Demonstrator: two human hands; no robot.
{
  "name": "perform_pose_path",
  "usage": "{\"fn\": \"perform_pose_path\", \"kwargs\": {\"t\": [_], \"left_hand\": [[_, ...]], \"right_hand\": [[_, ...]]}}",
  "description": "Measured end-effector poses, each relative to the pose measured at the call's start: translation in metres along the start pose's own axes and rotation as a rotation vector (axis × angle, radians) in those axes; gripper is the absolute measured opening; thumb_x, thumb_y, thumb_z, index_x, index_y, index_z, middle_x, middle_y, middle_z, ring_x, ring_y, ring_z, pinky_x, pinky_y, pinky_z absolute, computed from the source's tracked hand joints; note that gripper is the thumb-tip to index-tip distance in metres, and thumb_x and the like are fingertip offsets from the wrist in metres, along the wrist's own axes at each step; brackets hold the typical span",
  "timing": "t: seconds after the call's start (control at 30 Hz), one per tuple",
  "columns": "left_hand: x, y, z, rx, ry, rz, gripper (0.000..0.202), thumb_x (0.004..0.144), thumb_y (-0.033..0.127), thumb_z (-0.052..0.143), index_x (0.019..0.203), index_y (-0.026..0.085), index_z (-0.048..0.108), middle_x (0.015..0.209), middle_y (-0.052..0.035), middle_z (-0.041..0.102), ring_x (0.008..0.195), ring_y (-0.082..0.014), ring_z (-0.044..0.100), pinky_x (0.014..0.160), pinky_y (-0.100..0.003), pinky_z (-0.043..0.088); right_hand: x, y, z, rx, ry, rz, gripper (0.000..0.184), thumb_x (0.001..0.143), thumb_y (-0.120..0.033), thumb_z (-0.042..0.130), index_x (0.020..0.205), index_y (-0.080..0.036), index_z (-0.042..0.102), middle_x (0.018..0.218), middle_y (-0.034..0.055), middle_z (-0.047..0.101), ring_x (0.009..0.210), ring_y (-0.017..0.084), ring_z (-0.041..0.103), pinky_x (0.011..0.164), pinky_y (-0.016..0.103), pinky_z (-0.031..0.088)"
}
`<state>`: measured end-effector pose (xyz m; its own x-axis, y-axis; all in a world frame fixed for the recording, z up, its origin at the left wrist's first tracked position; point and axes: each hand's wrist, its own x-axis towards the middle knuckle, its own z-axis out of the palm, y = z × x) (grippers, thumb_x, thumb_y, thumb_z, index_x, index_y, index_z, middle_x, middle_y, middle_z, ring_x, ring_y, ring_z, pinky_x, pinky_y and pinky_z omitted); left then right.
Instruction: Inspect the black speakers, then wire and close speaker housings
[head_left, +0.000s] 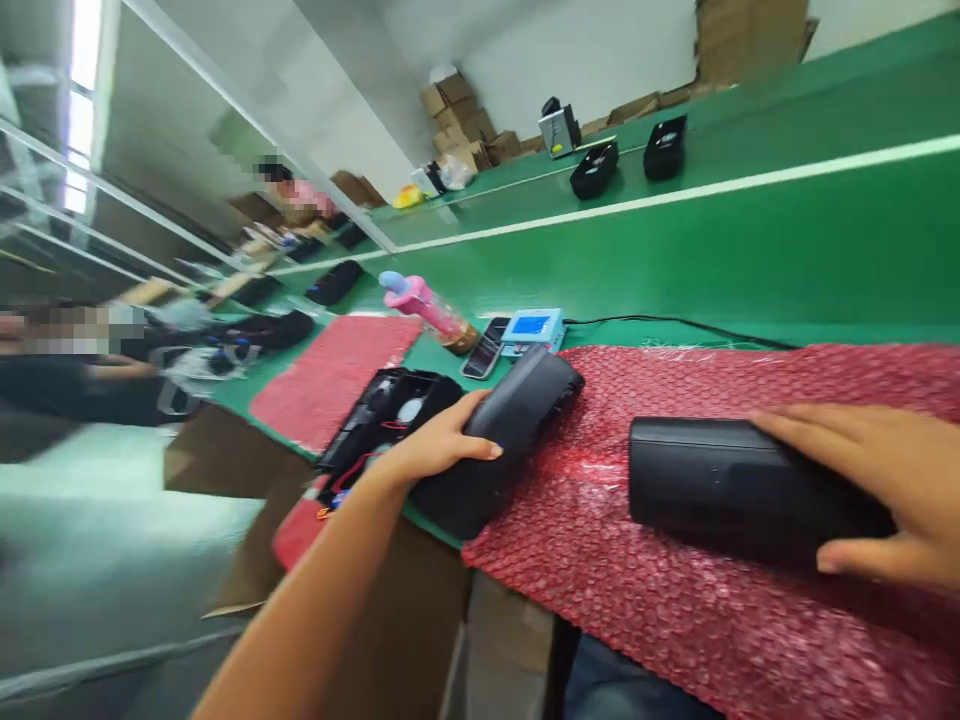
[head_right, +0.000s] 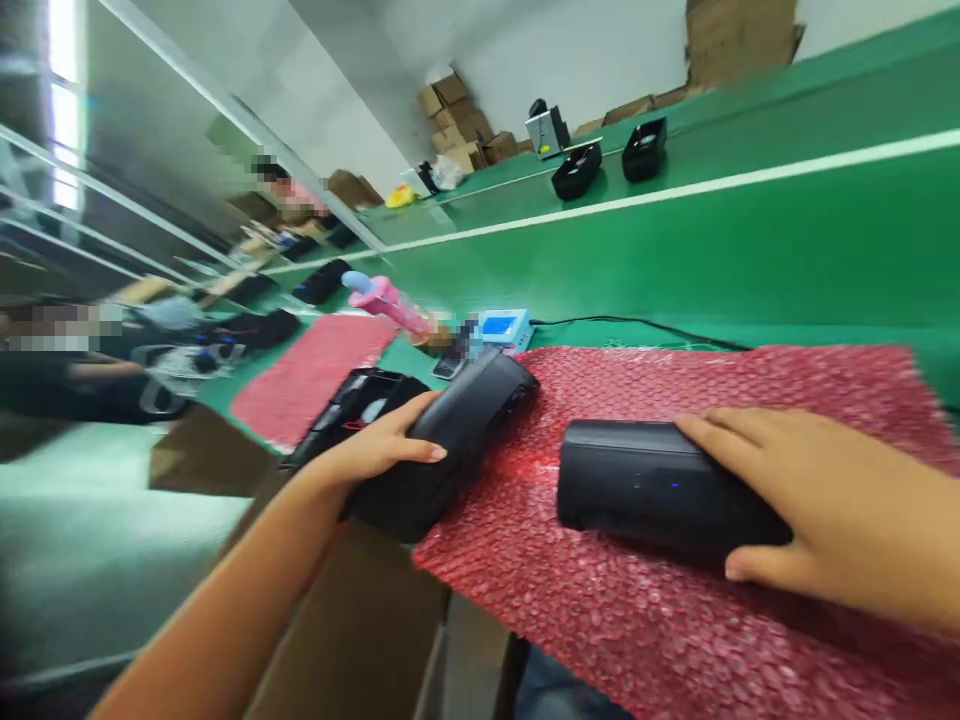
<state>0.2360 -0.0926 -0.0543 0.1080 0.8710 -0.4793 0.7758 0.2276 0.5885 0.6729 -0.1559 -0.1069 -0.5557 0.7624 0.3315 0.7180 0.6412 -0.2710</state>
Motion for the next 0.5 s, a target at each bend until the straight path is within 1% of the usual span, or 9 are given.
{"fn": "perform_pose_path", "kwargs": {"t": [0.03, 0.07, 0.1, 0.2, 0.3, 0.4, 0.5], "left_hand": [[0.001, 0.000, -0.001, 0.011, -0.006, -0.005, 0.087, 0.060, 0.041, 0.070, 0.136, 0.015, 0.038, 0.128, -0.0118, 0.056, 0.107, -0.0307, 0.058, 0.086, -0.035, 0.049], [0.001, 0.000, -0.001, 0.017, -0.004, -0.010, 0.085, 0.062, 0.042, 0.068, 0.137, 0.015, 0.037, 0.127, -0.0111, 0.057, 0.105, -0.0298, 0.059, 0.083, -0.034, 0.050], [0.002, 0.000, -0.002, 0.026, -0.001, -0.013, 0.083, 0.066, 0.041, 0.066, 0.139, 0.015, 0.036, 0.127, -0.0102, 0.058, 0.105, -0.0285, 0.059, 0.082, -0.032, 0.050], [0.002, 0.001, -0.002, 0.037, 0.023, 0.001, 0.080, 0.069, 0.039, 0.063, 0.140, 0.015, 0.035, 0.125, -0.0080, 0.060, 0.102, -0.0255, 0.060, 0.080, -0.028, 0.049], [0.002, 0.002, -0.001, 0.016, 0.035, -0.009, 0.082, 0.067, 0.039, 0.065, 0.140, 0.016, 0.036, 0.119, -0.0055, 0.063, 0.097, -0.0248, 0.063, 0.075, -0.027, 0.050], [0.002, 0.003, 0.000, 0.015, 0.048, -0.005, 0.081, 0.066, 0.038, 0.065, 0.139, 0.016, 0.039, 0.112, -0.0033, 0.066, 0.093, -0.0241, 0.064, 0.072, -0.026, 0.050], [0.001, 0.003, 0.000, 0.029, 0.107, 0.013, 0.077, 0.064, 0.035, 0.065, 0.135, 0.013, 0.045, 0.109, -0.0035, 0.067, 0.090, -0.0236, 0.064, 0.072, -0.026, 0.050]], "right_hand": [[-0.006, -0.004, -0.006, -0.083, -0.053, -0.039, 0.092, 0.061, -0.034, 0.077, 0.145, -0.025, 0.040, 0.126, 0.0127, 0.060, 0.098, 0.034, 0.063, 0.076, 0.047, 0.056], [-0.011, -0.007, -0.012, -0.155, -0.101, -0.075, 0.098, 0.060, -0.034, 0.076, 0.148, -0.023, 0.033, 0.130, 0.0147, 0.056, 0.103, 0.037, 0.061, 0.078, 0.051, 0.056], [-0.014, -0.009, -0.017, -0.208, -0.132, -0.106, 0.099, 0.060, -0.033, 0.075, 0.149, -0.023, 0.031, 0.133, 0.0159, 0.053, 0.106, 0.039, 0.060, 0.078, 0.053, 0.056], [-0.022, -0.010, -0.027, -0.260, -0.183, -0.153, 0.085, 0.065, -0.025, 0.071, 0.144, -0.030, 0.040, 0.144, 0.0158, 0.040, 0.116, 0.041, 0.053, 0.083, 0.057, 0.054], [-0.027, -0.008, -0.032, -0.234, -0.207, -0.183, 0.070, 0.070, -0.022, 0.067, 0.137, -0.029, 0.048, 0.151, 0.0163, 0.027, 0.124, 0.042, 0.047, 0.087, 0.060, 0.050], [-0.029, -0.005, -0.031, -0.198, -0.189, -0.207, 0.057, 0.075, -0.020, 0.063, 0.131, -0.026, 0.053, 0.152, 0.0183, 0.024, 0.127, 0.042, 0.043, 0.088, 0.064, 0.048], [-0.029, -0.001, -0.029, -0.160, -0.159, -0.215, 0.048, 0.079, -0.022, 0.061, 0.126, -0.026, 0.056, 0.151, 0.0177, 0.026, 0.127, 0.042, 0.043, 0.088, 0.065, 0.047]]}}
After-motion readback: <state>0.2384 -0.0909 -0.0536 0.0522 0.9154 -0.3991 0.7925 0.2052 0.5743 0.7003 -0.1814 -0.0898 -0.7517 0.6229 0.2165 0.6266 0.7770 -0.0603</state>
